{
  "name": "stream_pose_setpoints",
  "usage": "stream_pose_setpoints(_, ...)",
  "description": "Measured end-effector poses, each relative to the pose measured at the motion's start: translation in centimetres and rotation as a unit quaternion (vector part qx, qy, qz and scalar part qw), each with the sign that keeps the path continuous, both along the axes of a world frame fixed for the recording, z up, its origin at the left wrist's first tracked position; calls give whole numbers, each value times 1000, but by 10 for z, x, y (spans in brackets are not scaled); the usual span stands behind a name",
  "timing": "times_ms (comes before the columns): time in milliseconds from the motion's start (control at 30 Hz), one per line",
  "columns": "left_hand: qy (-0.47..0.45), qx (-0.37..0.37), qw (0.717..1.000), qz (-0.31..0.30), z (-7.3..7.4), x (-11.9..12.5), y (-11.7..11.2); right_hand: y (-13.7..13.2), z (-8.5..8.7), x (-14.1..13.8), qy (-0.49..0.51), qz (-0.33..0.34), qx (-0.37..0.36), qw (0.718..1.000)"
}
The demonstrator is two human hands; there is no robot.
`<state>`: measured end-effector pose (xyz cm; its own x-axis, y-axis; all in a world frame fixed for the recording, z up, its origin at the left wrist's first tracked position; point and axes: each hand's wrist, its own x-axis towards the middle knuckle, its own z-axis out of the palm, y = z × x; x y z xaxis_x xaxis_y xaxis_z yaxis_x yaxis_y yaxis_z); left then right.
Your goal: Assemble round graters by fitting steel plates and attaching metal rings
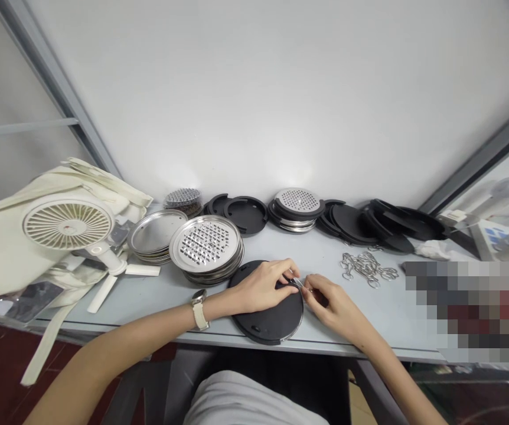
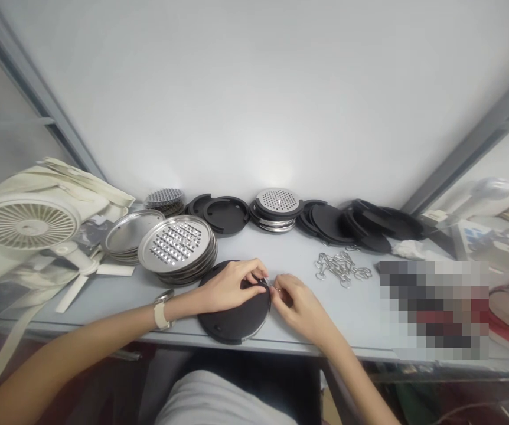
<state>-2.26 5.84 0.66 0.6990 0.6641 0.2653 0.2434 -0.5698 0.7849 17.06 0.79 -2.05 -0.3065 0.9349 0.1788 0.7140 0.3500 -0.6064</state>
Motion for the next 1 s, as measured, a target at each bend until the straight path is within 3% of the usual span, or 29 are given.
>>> stream_pose_setpoints(700,3,4,1000,-11,2,0,0,-3,8,-2,44,16,-19,999)
stream_pose_setpoints(1000,38,90,995,-10,4,1,-3,-3,6,-2,37,23,-10,999)
